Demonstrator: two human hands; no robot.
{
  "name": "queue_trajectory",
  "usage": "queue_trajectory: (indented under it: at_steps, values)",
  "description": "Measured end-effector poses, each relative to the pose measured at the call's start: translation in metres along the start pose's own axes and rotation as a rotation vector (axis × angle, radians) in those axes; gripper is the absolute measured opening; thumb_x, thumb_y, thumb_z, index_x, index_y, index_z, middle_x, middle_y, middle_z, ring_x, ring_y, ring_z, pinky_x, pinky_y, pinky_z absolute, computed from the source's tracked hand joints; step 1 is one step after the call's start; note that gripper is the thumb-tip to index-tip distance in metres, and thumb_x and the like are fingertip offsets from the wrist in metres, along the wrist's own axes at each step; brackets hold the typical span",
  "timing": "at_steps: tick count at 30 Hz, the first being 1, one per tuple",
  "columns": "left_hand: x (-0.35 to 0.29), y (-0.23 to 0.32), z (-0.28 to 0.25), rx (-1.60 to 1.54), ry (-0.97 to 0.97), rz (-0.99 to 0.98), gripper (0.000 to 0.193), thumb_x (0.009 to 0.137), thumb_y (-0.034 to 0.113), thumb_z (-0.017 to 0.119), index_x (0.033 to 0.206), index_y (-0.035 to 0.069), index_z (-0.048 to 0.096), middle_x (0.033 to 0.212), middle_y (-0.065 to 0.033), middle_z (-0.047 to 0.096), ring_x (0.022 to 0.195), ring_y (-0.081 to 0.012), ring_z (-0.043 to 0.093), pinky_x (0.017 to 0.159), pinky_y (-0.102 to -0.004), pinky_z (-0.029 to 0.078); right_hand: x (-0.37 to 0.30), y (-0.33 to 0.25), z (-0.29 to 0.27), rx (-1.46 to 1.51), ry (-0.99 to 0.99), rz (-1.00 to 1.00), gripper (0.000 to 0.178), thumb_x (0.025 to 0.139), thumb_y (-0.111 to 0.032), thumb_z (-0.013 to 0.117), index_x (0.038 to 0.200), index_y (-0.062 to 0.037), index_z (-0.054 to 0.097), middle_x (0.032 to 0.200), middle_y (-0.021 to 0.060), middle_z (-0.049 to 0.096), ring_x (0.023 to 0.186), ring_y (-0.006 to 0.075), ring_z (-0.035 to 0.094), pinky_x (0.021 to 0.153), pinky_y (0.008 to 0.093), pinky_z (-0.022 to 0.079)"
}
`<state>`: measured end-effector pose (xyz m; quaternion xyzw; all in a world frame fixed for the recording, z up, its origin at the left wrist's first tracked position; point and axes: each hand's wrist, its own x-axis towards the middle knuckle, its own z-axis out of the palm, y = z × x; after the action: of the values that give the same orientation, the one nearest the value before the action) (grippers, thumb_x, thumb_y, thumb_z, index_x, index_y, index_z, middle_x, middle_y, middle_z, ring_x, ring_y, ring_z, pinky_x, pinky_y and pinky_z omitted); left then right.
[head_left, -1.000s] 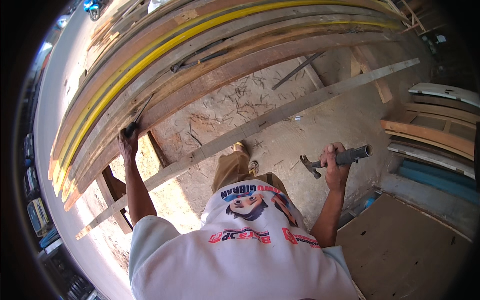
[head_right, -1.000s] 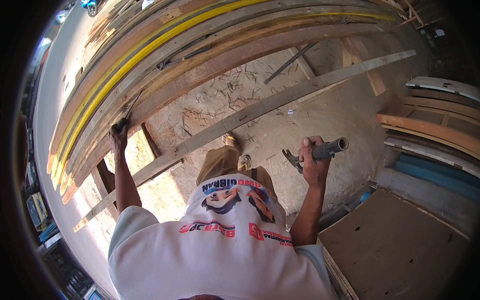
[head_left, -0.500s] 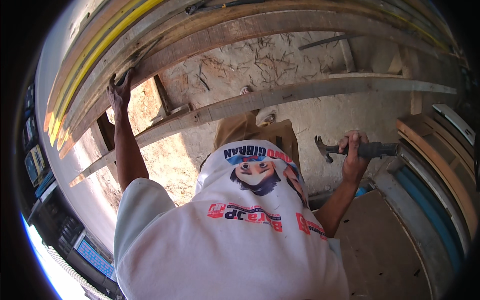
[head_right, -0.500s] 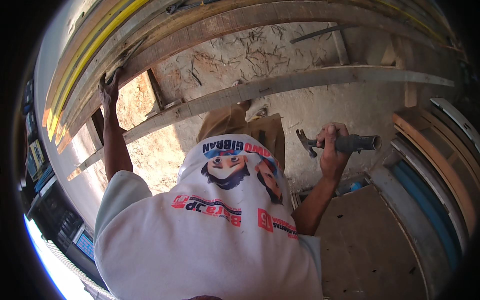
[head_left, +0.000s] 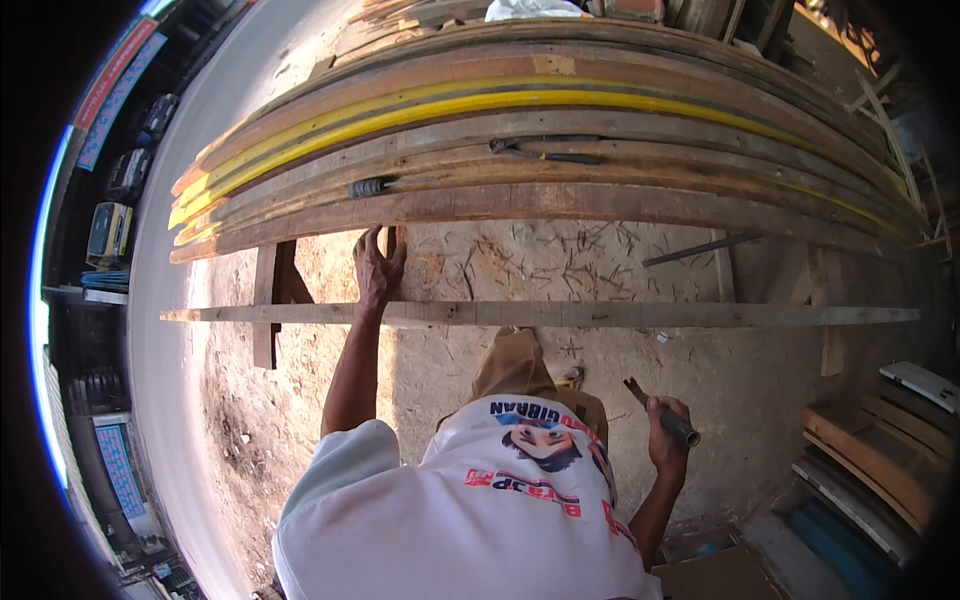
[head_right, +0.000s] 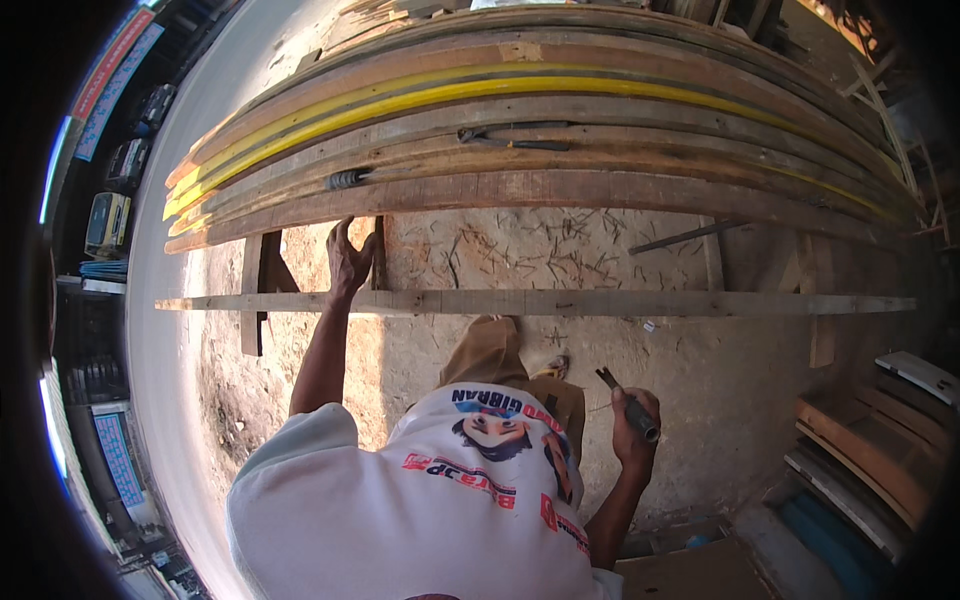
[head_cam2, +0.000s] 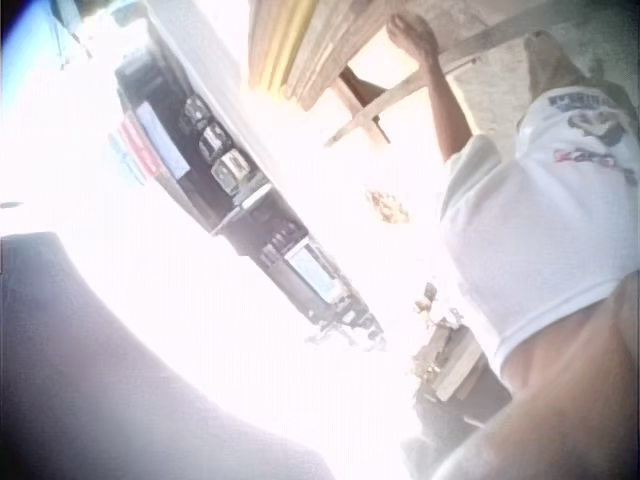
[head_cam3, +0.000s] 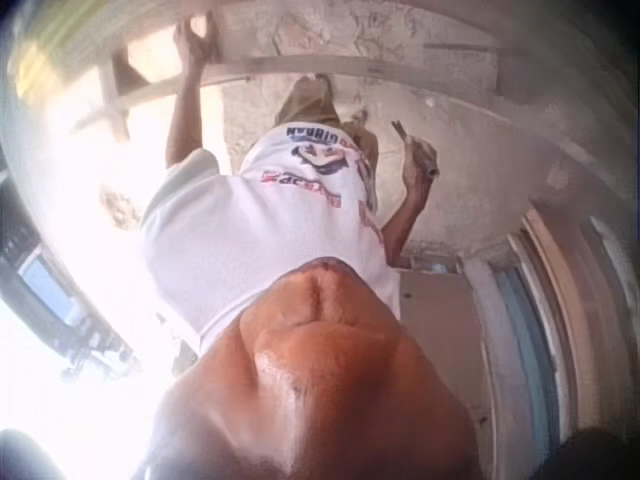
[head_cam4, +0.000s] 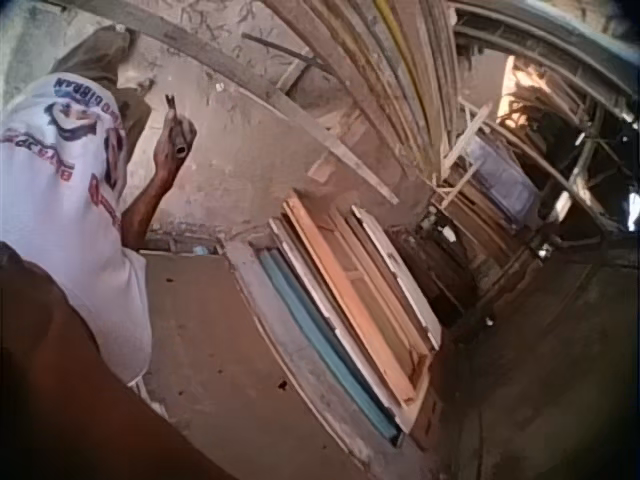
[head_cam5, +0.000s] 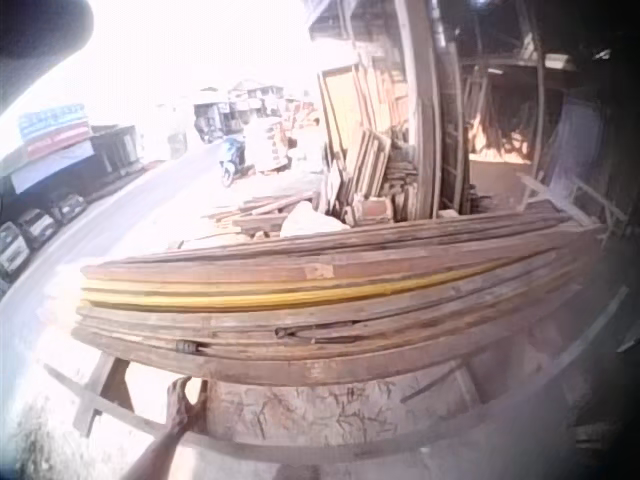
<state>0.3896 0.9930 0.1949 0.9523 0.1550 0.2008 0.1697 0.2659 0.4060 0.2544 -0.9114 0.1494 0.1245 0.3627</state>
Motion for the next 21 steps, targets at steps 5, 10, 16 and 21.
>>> queue_trajectory:
  at_steps: [5,10,16,21]
  values:
    - [0.088,-0.05,0.021,0.049,0.149,0.01,0.057,0.091,0.021,0.068,0.142,0.002,0.049,0.138,-0.0245,0.054,0.128,-0.0435,0.049,0.111,-0.051,0.04,-0.034,0.068,0.043,0.441,-0.056,0.261,0.043,0.096,-0.038,0.072,0.117,-0.0017,0.064,0.088,0.0144,0.068,0.071,0.0228,0.069,0.065,0.0347,0.054]
    - [0.148,-0.088,0.036,0.065,-0.044,-0.064,0.056,0.092,0.03,0.066,0.139,0.003,0.05,0.138,-0.0252,0.053,0.127,-0.0457,0.05,0.104,-0.0532,0.046,-0.062,0.073,0.067,0.592,0.129,0.52,0.047,0.099,-0.042,0.069,0.119,-0.0013,0.057,0.08,0.0119,0.065,0.064,0.02,0.067,0.056,0.0317,0.053]
    - [0.167,-0.09,0.016,0.083,-0.256,0.01,0.073,0.08,0.046,0.081,0.137,0.011,0.051,0.135,-0.0218,0.049,0.126,-0.0442,0.051,0.101,-0.0546,0.047,-0.084,0.044,0.119,0.807,0.296,0.502,0.055,0.095,-0.043,0.071,0.13,-0.005,0.05,0.103,0.0158,0.066,0.093,0.031,0.065,0.075,0.0413,0.055]
    - [0.168,-0.116,0.0,0.074,-0.355,0.26,0.075,0.077,0.048,0.083,0.135,0.012,0.052,0.132,-0.02,0.052,0.126,-0.0421,0.051,0.098,-0.0536,0.048,-0.099,0.015,0.173,1.01,0.383,0.467,0.082,0.089,-0.055,0.072,0.153,-0.0122,0.043,0.139,0.0178,0.063,0.13,0.0419,0.057,0.104,0.0511,0.051]
